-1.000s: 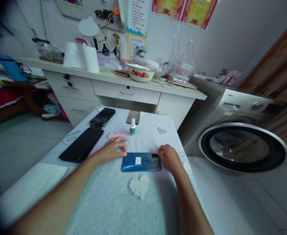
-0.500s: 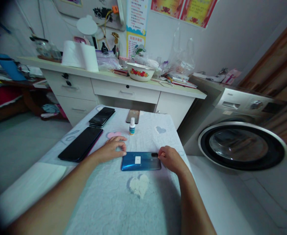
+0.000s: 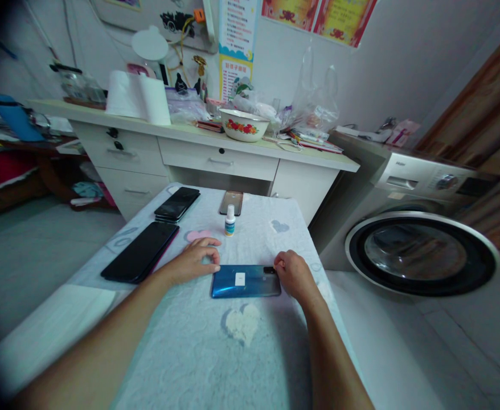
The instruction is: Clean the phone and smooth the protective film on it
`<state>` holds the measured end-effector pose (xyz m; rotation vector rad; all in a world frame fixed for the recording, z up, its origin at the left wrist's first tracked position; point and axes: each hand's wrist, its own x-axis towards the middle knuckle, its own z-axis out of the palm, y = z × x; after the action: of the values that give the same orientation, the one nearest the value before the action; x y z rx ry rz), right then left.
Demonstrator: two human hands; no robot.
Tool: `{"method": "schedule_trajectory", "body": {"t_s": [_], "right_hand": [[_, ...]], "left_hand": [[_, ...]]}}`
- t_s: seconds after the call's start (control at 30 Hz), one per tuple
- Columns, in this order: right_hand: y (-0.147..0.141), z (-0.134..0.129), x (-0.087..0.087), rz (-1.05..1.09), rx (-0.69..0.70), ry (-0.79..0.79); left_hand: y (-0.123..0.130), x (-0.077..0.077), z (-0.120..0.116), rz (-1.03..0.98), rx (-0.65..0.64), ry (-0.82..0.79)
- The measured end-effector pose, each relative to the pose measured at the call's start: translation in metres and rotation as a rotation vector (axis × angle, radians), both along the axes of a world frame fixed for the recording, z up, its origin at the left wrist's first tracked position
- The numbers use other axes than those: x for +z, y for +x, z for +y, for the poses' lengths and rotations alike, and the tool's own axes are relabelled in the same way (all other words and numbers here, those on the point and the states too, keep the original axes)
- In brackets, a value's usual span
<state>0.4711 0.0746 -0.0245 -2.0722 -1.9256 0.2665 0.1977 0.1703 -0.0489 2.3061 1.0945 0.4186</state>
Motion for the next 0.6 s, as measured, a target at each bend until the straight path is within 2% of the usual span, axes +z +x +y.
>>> {"method": "schedule_trajectory", "body": {"t_s": [0.27,0.6], "right_hand": [[-0.005,0.002,-0.007,-0.022,-0.032,0.025],[-0.020,0.003,-0.006,-0.012,0.072,0.040]], "left_hand": [[0.001,0.001,0.000,0.013,-0.004,0.004],[0.000,0.001,-0.001,0.015,0.000,0.004]]}}
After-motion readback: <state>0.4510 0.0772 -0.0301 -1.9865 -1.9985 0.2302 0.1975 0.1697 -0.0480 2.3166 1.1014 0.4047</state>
